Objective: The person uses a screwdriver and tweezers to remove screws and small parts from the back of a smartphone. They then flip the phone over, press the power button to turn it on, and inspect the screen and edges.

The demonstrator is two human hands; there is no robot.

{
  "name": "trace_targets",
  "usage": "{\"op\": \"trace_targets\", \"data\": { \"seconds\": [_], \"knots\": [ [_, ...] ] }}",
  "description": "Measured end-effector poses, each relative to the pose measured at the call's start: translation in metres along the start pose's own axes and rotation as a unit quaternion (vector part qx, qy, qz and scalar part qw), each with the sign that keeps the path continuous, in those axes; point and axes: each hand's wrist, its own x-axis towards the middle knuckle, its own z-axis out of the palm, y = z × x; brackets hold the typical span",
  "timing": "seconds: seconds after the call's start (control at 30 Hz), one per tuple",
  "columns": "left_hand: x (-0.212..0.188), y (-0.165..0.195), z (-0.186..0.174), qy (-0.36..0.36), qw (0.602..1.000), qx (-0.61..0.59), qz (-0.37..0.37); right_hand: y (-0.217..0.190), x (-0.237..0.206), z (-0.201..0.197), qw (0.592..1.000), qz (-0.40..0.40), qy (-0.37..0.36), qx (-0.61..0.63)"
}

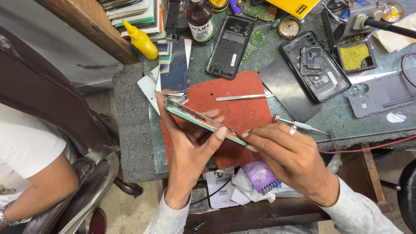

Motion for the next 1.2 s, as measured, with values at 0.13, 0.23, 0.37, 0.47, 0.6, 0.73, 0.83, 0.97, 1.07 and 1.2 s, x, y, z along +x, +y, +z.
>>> {"op": "trace_targets", "data": {
  "seconds": [0.13, 0.23, 0.37, 0.47, 0.6, 0.73, 0.83, 0.97, 1.07, 1.2],
  "knots": [
    [0.007, 0.006, 0.0, 0.007, 0.999, 0.035, -0.028, 0.0, -0.004, 0.001, 1.0, 0.002, 0.0, -0.031],
    [0.009, 0.007, 0.001, 0.005, 0.998, 0.043, -0.041, 0.002, -0.006, 0.001, 1.0, 0.001, -0.002, -0.028],
    [0.011, 0.003, 0.001, -0.001, 0.999, 0.033, -0.029, 0.005, -0.007, 0.002, 1.0, 0.0, -0.001, -0.017],
    [0.013, -0.001, 0.0, -0.003, 1.0, 0.009, -0.021, 0.008, -0.005, 0.002, 1.0, -0.013, 0.001, -0.006],
    [0.017, -0.006, -0.002, -0.002, 0.999, -0.025, -0.023, 0.011, -0.002, 0.005, 0.999, -0.031, 0.003, -0.017],
    [0.019, -0.008, -0.005, -0.007, 0.999, -0.034, -0.026, 0.015, 0.0, 0.007, 0.999, -0.038, 0.001, -0.015],
    [0.021, -0.008, -0.005, -0.007, 0.999, -0.025, -0.034, 0.018, 0.002, 0.009, 0.999, -0.038, 0.003, -0.004],
    [0.023, -0.007, -0.005, -0.011, 0.999, -0.013, -0.029, 0.019, 0.002, 0.01, 1.0, -0.024, 0.001, 0.014],
    [0.024, -0.007, -0.004, -0.013, 0.999, -0.007, -0.028, 0.02, 0.002, 0.011, 1.0, -0.017, 0.001, 0.022],
    [0.024, -0.004, -0.004, -0.015, 0.999, 0.007, -0.037, 0.019, 0.003, 0.011, 1.0, -0.016, 0.004, 0.024]
  ]
}}
